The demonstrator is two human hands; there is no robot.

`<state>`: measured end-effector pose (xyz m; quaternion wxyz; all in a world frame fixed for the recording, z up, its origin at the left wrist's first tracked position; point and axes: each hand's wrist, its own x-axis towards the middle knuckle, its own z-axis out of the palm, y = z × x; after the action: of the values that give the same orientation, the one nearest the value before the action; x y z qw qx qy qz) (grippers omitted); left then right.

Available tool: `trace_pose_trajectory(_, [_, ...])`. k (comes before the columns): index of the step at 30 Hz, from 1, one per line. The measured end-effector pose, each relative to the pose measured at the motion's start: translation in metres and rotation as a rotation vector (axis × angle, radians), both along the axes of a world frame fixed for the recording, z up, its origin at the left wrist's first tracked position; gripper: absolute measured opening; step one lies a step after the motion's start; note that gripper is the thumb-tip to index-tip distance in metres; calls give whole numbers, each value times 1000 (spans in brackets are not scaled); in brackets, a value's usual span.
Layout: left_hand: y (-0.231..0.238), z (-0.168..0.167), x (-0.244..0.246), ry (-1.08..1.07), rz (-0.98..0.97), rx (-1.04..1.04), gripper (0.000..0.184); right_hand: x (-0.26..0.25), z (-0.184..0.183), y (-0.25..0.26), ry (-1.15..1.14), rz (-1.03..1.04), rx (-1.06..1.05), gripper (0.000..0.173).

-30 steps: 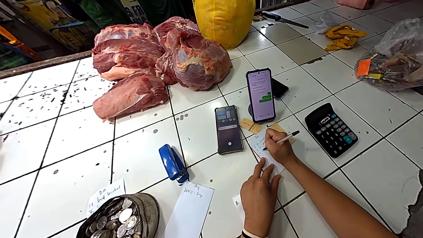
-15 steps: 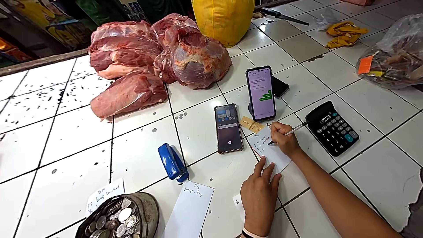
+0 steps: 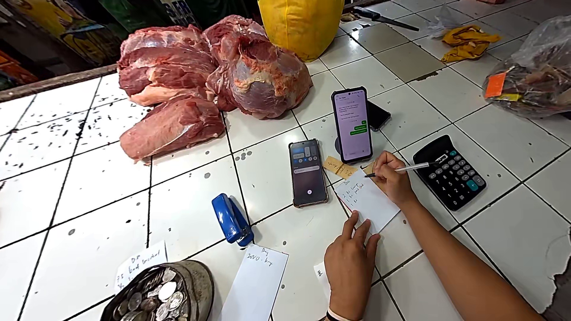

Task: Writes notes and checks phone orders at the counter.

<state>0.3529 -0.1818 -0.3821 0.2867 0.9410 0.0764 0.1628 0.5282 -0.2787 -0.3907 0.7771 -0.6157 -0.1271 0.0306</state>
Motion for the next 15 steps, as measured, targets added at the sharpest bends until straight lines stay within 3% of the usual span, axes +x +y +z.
trace_pose_trajectory(8, [0,0,0,-1,1,0,27,-7,1,4,-130,59,-180,29])
trace_pose_trajectory(15, [1,0,0,5,-3,-5,29,0,-1,2,-108,21,-104,28])
